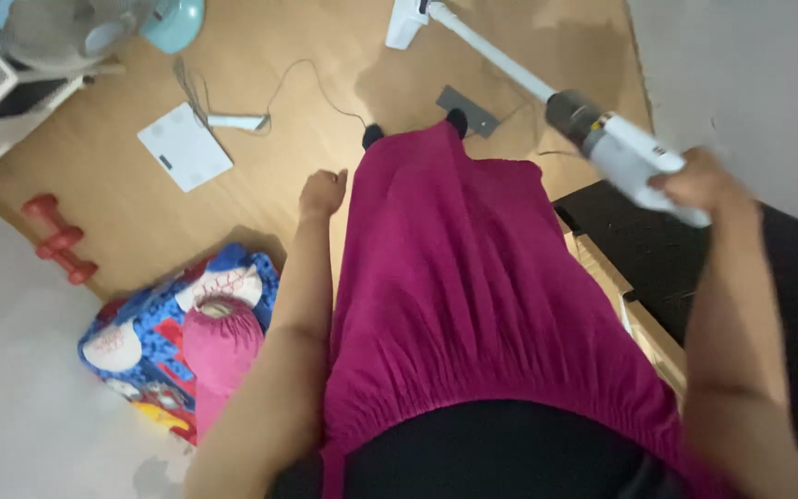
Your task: Reassembling a cordless vacuum cleaner by connecting the floor head, extension tube, and motor unit while sitting on the floor.
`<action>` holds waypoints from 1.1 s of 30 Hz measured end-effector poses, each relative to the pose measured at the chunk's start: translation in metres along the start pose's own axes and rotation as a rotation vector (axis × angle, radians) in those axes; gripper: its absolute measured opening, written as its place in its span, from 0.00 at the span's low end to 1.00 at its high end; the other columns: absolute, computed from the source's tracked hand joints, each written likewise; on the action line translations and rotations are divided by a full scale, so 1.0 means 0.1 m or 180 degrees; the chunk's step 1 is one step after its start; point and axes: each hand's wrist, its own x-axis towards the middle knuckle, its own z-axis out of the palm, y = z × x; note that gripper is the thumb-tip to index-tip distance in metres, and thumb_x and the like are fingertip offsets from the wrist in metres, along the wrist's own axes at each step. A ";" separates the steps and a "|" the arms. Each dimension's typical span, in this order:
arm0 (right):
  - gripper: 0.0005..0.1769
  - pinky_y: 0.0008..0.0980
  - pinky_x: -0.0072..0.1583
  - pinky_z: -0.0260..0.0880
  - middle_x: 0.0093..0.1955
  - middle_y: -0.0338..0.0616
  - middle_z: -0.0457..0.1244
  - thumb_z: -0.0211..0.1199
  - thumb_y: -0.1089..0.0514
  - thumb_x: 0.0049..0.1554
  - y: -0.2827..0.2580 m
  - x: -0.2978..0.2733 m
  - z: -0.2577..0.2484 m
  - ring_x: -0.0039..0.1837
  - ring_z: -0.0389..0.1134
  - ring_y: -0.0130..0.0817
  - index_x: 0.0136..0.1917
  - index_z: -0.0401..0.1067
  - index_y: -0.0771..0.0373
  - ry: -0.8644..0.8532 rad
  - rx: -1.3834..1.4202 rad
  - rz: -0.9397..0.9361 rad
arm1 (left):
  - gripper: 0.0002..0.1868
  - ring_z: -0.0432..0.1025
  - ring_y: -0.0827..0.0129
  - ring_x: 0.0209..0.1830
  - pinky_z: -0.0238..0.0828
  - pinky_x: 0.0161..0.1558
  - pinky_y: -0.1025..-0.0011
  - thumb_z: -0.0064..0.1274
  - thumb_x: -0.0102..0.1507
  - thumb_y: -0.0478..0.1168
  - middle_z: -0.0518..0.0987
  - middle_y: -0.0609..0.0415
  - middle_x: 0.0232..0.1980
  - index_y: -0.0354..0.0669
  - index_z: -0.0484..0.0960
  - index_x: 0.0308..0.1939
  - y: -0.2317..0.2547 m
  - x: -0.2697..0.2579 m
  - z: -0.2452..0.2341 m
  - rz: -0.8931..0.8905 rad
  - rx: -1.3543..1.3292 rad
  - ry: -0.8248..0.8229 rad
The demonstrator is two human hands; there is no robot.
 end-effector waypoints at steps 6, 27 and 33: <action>0.34 0.57 0.50 0.65 0.59 0.70 0.67 0.71 0.55 0.55 -0.67 -0.22 -0.43 0.54 0.69 0.68 0.69 0.70 0.77 0.0164 -0.1221 -0.0265 | 0.31 0.74 0.34 0.43 0.66 0.48 0.45 0.40 0.69 0.60 0.81 0.33 0.36 0.41 0.75 0.22 -0.40 -0.06 0.10 -0.0239 -0.0550 0.0508; 0.14 0.47 0.36 0.58 0.34 0.58 0.63 0.59 0.57 0.48 -3.12 -1.04 1.50 0.35 0.64 0.53 0.41 0.69 0.72 0.0370 -0.1923 -0.1447 | 0.33 0.76 0.33 0.48 0.70 0.53 0.46 0.37 0.70 0.60 0.82 0.30 0.45 0.35 0.86 0.36 -3.01 -1.93 2.36 -0.1794 -0.1614 0.0857; 0.16 0.49 0.38 0.64 0.33 0.61 0.67 0.60 0.56 0.48 -3.23 -1.19 1.73 0.37 0.70 0.55 0.41 0.75 0.74 0.0634 -0.2078 -0.1642 | 0.34 0.76 0.36 0.51 0.69 0.56 0.48 0.35 0.70 0.63 0.83 0.33 0.47 0.39 0.87 0.38 -3.02 -2.04 2.76 -0.1798 -0.1819 0.0721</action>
